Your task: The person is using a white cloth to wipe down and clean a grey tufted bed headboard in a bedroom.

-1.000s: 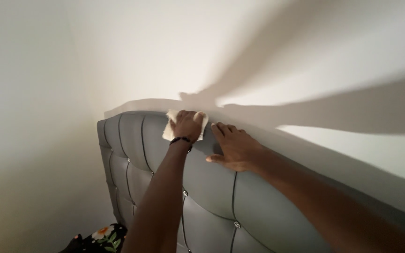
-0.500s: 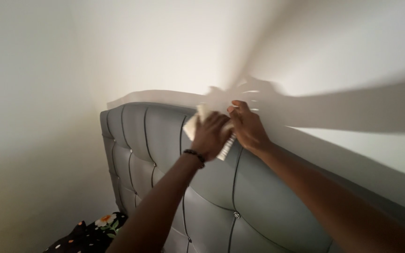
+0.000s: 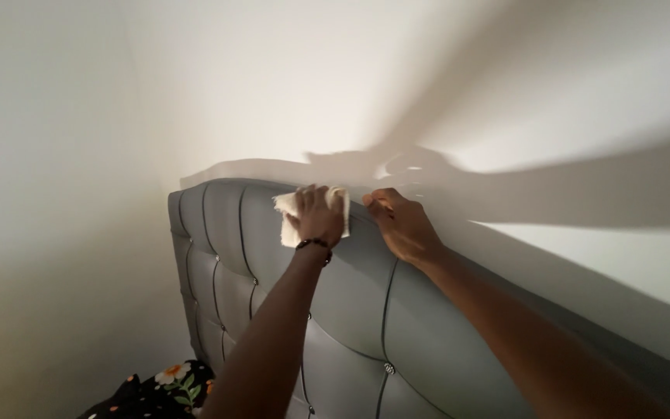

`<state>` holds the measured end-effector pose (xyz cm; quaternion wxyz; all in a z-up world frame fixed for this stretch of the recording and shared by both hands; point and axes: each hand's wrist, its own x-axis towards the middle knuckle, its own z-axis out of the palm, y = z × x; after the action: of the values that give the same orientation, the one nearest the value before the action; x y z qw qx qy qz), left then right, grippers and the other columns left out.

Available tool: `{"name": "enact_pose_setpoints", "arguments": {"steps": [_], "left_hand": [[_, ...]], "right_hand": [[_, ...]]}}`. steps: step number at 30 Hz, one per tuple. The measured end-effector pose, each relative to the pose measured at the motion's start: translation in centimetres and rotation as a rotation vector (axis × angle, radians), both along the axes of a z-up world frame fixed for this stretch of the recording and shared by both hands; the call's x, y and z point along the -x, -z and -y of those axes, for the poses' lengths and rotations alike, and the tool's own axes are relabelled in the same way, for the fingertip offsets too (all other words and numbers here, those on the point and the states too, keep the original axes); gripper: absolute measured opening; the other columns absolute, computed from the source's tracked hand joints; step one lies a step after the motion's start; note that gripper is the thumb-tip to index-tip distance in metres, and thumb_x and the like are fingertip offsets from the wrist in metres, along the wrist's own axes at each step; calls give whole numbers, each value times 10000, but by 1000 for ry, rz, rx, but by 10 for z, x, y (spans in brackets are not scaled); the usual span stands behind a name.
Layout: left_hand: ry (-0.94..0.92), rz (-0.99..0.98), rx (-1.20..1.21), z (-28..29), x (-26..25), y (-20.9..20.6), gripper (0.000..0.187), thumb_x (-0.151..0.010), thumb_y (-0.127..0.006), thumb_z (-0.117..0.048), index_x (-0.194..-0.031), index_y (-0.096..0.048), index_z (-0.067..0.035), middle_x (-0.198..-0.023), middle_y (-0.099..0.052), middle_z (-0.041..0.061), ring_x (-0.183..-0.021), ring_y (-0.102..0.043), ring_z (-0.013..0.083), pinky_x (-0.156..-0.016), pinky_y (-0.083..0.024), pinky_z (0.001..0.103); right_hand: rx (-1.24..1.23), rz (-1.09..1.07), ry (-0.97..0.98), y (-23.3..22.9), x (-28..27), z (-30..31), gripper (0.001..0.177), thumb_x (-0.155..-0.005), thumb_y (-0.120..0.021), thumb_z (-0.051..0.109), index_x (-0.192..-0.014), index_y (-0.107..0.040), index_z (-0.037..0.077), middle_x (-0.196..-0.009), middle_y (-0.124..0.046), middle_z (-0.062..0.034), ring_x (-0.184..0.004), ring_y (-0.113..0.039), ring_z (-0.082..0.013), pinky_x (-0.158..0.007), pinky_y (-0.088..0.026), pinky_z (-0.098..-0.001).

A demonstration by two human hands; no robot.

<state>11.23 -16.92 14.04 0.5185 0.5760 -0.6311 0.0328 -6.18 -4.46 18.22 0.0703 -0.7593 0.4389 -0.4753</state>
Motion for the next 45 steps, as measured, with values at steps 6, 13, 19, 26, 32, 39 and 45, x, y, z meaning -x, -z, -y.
{"name": "enact_pose_setpoints", "arguments": {"steps": [6, 13, 19, 26, 32, 39, 45], "left_hand": [[207, 406, 219, -34, 2, 13, 534, -1057, -395, -521, -1441, -515, -170, -1585, -438, 70, -1573, -229, 274, -1257, -74, 701], [141, 101, 13, -3, -18, 8, 528, -1035, -370, -495, -1474, -463, -215, -1647, -291, 90, -1559, -183, 301, -1196, -79, 724], [-83, -259, 59, 7, 10, 25, 608, -1051, -361, -545, -1514, -347, -152, -1635, -202, 138, -1526, -92, 355, -1140, -30, 726], [153, 230, 212, -11, -10, 18, 581, -1061, -328, -563, -1478, -504, -198, -1664, -318, 49, -1617, -195, 310, -1262, -95, 709], [44, -177, 68, -16, -4, 16, 617, -990, -332, -591, -1466, -484, -230, -1704, -49, 183, -1565, -98, 392, -1197, -105, 700], [-162, -536, 82, -18, 26, 47, 813, -1039, -352, -637, -1554, -303, -10, -1670, -100, 221, -1532, -163, 392, -1219, -140, 678], [40, 131, 373, -16, 9, 33, 641, -1073, -383, -563, -1529, -446, -118, -1703, -258, 95, -1628, -240, 323, -1297, -186, 670]], "right_hand": [[86, -34, 11, 0, 1, 7, 628, -1042, -411, 532, -1320, -610, 5, -1254, -722, -184, -1194, -683, -318, -1018, -520, -422], [46, -49, 35, 0, -2, 0, 648, -1029, -433, 547, -1316, -596, -10, -1248, -720, -194, -1186, -692, -314, -1005, -535, -416], [65, -42, 25, 0, -2, 2, 664, -1021, -478, 556, -1315, -593, -28, -1252, -712, -216, -1180, -693, -325, -1004, -539, -412], [48, -41, 56, 0, -2, -2, 618, -1023, -483, 513, -1324, -593, -15, -1241, -731, -195, -1163, -709, -305, -989, -549, -401], [4, -11, 67, -3, -6, -8, 598, -1010, -523, 495, -1315, -591, -16, -1251, -716, -198, -1169, -703, -298, -987, -550, -396], [-9, -25, 94, -3, -8, -9, 520, -1016, -523, 456, -1286, -636, 26, -1108, -774, -179, -1022, -766, -280, -888, -591, -404], [14, -65, 146, -5, -8, -13, 510, -1028, -510, 453, -1283, -647, 33, -1082, -782, -175, -989, -766, -296, -891, -585, -406]]}}
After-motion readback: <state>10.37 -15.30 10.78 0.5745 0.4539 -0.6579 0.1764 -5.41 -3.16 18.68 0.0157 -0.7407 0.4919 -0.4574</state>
